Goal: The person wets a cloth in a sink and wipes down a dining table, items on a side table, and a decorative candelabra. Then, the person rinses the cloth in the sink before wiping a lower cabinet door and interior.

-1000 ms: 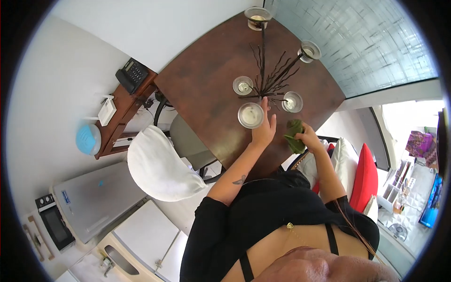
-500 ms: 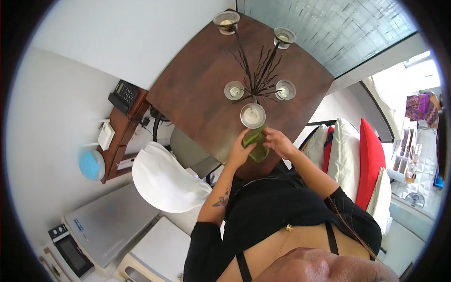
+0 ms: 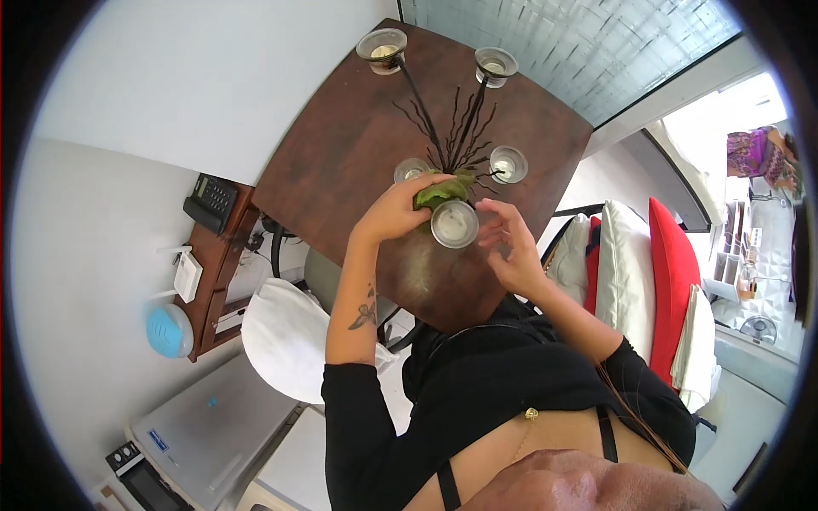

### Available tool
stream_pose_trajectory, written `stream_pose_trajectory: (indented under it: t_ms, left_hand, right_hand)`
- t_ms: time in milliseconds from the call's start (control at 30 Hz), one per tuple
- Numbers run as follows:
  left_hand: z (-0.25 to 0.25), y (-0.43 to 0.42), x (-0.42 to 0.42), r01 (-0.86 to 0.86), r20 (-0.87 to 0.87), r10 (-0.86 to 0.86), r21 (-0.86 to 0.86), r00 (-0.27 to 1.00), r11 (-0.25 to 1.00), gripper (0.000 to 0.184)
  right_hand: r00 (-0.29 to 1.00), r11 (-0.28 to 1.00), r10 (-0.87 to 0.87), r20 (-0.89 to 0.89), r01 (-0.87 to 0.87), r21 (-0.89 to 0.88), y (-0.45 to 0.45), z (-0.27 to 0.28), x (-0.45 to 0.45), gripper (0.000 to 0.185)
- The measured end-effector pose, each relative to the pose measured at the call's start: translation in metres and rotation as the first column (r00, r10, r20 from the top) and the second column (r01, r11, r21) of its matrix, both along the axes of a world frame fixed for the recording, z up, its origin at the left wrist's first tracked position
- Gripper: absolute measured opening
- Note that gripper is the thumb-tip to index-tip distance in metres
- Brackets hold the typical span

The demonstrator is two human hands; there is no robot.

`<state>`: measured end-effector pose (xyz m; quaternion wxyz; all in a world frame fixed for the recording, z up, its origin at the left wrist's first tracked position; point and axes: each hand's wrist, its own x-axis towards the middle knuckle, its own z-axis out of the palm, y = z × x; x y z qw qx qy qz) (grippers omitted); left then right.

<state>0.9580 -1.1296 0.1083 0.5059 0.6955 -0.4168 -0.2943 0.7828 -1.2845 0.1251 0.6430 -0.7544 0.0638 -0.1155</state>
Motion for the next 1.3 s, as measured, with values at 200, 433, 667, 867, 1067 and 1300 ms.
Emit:
stream_pose_trajectory:
  t_ms: [200,433,667,867,1067,1300]
  left_hand:
    - [-0.013,-0.022,-0.007,-0.015,0.161,0.014,0.006,0.987,1.000,0.050]
    - [-0.041,-0.053,-0.072,-0.464,0.203,0.479,-0.117,0.854,0.878,0.049]
    - [-0.034,-0.044,-0.089,-0.541,0.014,0.554,-0.201,0.832,0.817,0.050]
    - [-0.011,0.009,-0.053,-0.880,-0.459,0.752,-0.279,0.473,0.384,0.043]
    - [-0.001,0.011,-0.009,-0.624,-0.586,0.366,-0.324,0.722,0.711,0.029]
    - [-0.022,-0.028,-0.014,-0.662,-0.675,0.282,-0.406,0.681,0.630,0.037]
  right_hand:
    - [0.986,0.980,-0.116,-0.121,0.134,0.150,-0.003,-0.071,0.016,0.055]
    - [0.990,0.981,-0.111,-0.083,0.096,-0.170,-0.030,-0.106,0.022,0.041]
    - [0.999,0.999,-0.020,0.044,0.021,-0.026,-0.050,-0.107,0.031,0.038]
    - [0.985,0.973,-0.171,-0.030,0.173,0.155,-0.047,-0.101,0.045,0.027]
    - [0.997,0.996,-0.079,0.018,0.080,-0.031,-0.078,-0.111,0.059,0.023]
    - [0.998,0.995,-0.032,-0.059,0.026,-0.100,-0.095,-0.107,0.065,0.021]
